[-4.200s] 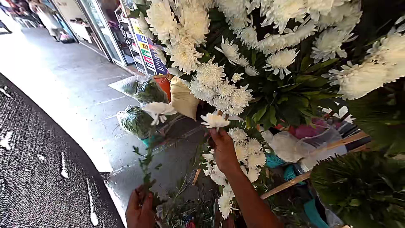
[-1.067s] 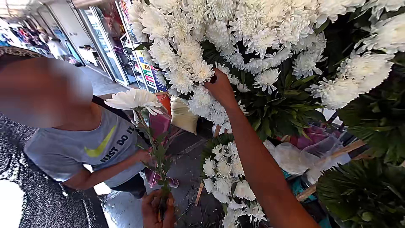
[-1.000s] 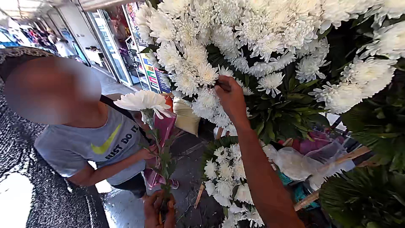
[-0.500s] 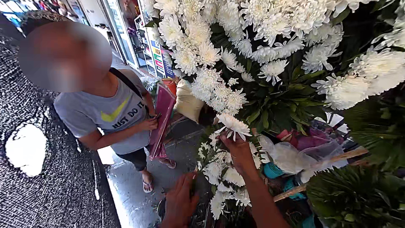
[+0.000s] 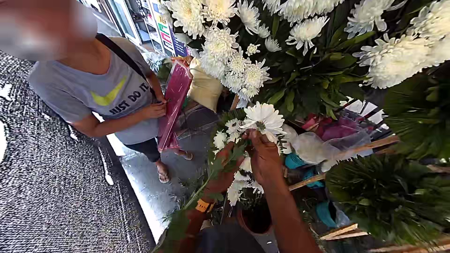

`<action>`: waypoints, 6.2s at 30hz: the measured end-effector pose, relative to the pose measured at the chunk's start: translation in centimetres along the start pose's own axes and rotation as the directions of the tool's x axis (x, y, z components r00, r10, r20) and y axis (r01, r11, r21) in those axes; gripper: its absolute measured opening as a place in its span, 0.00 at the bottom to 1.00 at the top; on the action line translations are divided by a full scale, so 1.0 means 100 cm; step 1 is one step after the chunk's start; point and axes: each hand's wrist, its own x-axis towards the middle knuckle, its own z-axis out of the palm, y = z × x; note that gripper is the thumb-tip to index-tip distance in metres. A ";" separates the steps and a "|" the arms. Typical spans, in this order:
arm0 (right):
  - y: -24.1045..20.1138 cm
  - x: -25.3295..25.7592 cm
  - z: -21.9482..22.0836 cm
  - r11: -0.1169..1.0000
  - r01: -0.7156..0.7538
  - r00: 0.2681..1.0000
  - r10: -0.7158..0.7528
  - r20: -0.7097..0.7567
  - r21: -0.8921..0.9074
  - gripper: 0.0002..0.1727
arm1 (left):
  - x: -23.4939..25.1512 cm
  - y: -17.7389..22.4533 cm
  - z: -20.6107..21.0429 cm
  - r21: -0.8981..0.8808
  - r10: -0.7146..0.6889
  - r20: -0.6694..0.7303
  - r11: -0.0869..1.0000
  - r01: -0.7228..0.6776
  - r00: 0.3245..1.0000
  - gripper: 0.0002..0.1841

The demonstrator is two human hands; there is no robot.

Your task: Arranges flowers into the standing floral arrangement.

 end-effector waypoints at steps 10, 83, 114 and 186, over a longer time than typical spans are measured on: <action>0.008 0.009 -0.009 0.996 -0.092 0.992 0.092 0.087 -0.003 0.07 | -0.004 -0.011 -0.007 -0.024 0.025 -0.013 0.999 -0.025 1.000 0.25; 0.111 0.208 -0.002 0.385 -0.067 0.978 -0.156 -0.137 -0.921 0.35 | 0.314 0.010 -0.118 -0.320 0.573 -0.428 0.626 -0.711 0.698 0.17; 0.115 0.265 0.017 0.174 -0.337 0.942 0.056 -0.332 -0.926 0.33 | 0.361 0.018 -0.090 -0.088 0.635 -0.491 0.644 -0.760 0.596 0.14; 0.268 -0.143 -0.409 0.685 -0.408 0.821 -0.014 -0.571 -0.603 0.23 | -0.157 -0.198 0.061 0.964 -0.905 0.207 0.254 0.080 0.373 0.25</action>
